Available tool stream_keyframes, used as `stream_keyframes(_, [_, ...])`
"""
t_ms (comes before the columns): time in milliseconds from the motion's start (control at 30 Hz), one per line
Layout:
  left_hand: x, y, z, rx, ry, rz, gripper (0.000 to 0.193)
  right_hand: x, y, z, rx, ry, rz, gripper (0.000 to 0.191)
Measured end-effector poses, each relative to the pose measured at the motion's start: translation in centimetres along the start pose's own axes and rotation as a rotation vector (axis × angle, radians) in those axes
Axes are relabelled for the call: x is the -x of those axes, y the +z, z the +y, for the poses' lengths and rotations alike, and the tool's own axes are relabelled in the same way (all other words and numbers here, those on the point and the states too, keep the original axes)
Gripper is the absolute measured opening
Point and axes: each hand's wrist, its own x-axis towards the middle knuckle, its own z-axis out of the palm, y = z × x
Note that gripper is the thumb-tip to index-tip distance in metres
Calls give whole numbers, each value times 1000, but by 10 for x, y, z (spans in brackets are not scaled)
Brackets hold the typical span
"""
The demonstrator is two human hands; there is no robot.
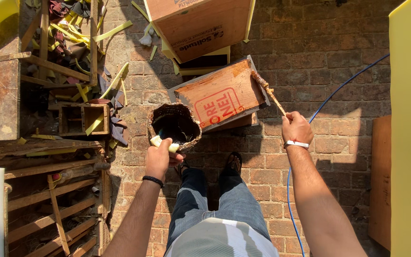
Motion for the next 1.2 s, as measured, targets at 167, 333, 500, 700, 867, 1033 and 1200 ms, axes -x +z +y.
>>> stream_keyframes(167, [1, -5, -5, 33, 4, 7, 45, -25, -2, -37, -39, -57, 18, 19])
stream_keyframes(333, [0, -5, -15, 25, -9, 2, 47, 2, -2, -3, -11, -48, 1, 21])
stream_keyframes(500, [-4, -5, -24, 70, -6, -18, 46, 73, -3, 68, -33, 34, 24, 25])
stream_keyframes(700, [-3, -4, -22, 69, -7, -27, 47, 88, -3, 73, -101, 48, 68, 26])
stream_keyframes(867, [-2, -5, -19, 85, -6, 5, 44, 21, 2, 6, -117, 13, 47, 23])
stream_keyframes(1033, [2, -17, -27, 106, 15, 16, 43, -19, -3, -46, -71, -105, 103, 21])
stream_keyframes(1200, [0, -38, -35, 161, -11, 47, 43, 3, 11, -81, -25, -237, 68, 18])
